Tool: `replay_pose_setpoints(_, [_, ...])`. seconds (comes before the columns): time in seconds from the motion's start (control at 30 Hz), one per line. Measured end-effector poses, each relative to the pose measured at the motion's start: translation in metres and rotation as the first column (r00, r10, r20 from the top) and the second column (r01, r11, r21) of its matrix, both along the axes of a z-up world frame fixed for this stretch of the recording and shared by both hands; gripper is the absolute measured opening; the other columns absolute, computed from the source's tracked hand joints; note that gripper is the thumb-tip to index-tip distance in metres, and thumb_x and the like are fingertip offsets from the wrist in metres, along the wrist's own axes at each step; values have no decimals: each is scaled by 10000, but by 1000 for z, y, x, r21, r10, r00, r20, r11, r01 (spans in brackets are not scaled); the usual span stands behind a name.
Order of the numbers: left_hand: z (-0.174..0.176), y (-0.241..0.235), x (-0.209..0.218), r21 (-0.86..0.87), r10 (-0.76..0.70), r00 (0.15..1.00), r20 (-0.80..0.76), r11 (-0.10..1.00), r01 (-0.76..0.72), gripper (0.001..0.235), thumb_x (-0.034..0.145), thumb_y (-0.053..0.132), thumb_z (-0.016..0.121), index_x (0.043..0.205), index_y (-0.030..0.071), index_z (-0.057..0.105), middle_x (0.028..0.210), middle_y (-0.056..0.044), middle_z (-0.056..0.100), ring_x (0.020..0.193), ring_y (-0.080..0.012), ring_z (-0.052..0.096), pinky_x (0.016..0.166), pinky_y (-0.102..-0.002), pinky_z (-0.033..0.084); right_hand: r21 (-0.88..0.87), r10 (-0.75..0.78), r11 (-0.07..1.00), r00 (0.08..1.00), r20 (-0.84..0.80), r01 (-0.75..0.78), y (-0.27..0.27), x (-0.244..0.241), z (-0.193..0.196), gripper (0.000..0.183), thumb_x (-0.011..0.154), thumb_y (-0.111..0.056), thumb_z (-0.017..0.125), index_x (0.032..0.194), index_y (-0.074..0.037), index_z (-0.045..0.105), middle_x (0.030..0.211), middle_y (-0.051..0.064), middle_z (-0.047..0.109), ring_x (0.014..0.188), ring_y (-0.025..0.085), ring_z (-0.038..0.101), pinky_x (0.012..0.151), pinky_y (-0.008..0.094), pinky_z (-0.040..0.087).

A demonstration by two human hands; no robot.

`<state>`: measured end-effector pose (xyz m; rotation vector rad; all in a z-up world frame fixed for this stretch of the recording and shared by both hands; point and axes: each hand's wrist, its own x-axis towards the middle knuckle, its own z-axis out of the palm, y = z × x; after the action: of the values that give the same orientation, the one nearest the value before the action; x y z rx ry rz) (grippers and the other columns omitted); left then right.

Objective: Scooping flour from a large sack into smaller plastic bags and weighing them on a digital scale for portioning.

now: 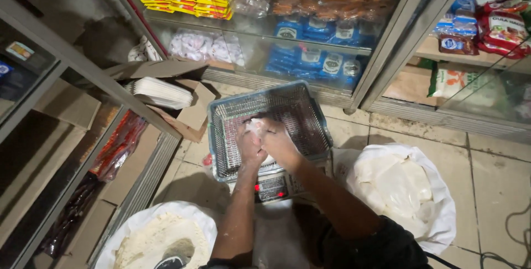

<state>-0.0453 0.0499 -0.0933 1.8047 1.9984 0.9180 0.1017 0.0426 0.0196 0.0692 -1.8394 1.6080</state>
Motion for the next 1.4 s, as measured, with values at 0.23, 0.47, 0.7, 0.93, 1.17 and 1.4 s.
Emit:
replay_pose_setpoints(0.23, [-100,91,12,621,-261,960,-100,738,265,1032,410,921,527,1136,199,649,1006,-81,571,1037,-252,514,969,-380,357,-733,-618,355,734,281,580,-113,-19,93,176,850,-38,701,1017,19,689,751,214,635,545,282,646,490,468,640])
replay_pose_setpoints(0.47, [108,0,-4,823,-74,900,-431,378,425,292,944,317,650,683,212,574,1075,-26,654,994,-309,571,911,-508,365,-612,-701,363,639,317,703,-172,-34,104,177,821,45,557,951,24,674,820,179,650,444,180,609,411,296,607])
replay_pose_setpoints(0.7, [144,-35,-24,713,-65,897,-436,583,389,229,670,219,858,566,224,653,1184,73,721,1211,-276,572,996,-483,335,-480,-566,539,720,401,692,-229,-28,155,325,830,192,404,831,-34,636,823,104,628,549,130,558,423,213,504])
replay_pose_setpoints(0.93, [165,-70,-9,555,9,926,-378,802,219,278,954,369,647,1035,123,745,1125,-40,696,1114,-275,590,964,-470,378,-333,-630,682,754,186,651,-176,-20,174,260,801,159,438,886,3,628,829,153,641,586,188,648,433,256,569])
replay_pose_setpoints(1.17, [158,-50,-13,388,-302,948,-103,865,318,290,861,346,774,1067,145,742,1050,-28,724,1017,-265,653,878,-465,457,-357,-627,605,702,337,711,-90,-16,150,165,972,-83,596,985,-45,757,764,181,739,544,169,668,421,312,636])
replay_pose_setpoints(1.4, [130,-52,-21,222,-469,857,215,878,425,381,781,327,882,1094,163,739,986,-17,747,933,-257,707,803,-461,525,88,-767,630,600,228,771,-77,8,129,68,900,-33,669,917,-31,735,707,136,688,669,184,624,670,396,571])
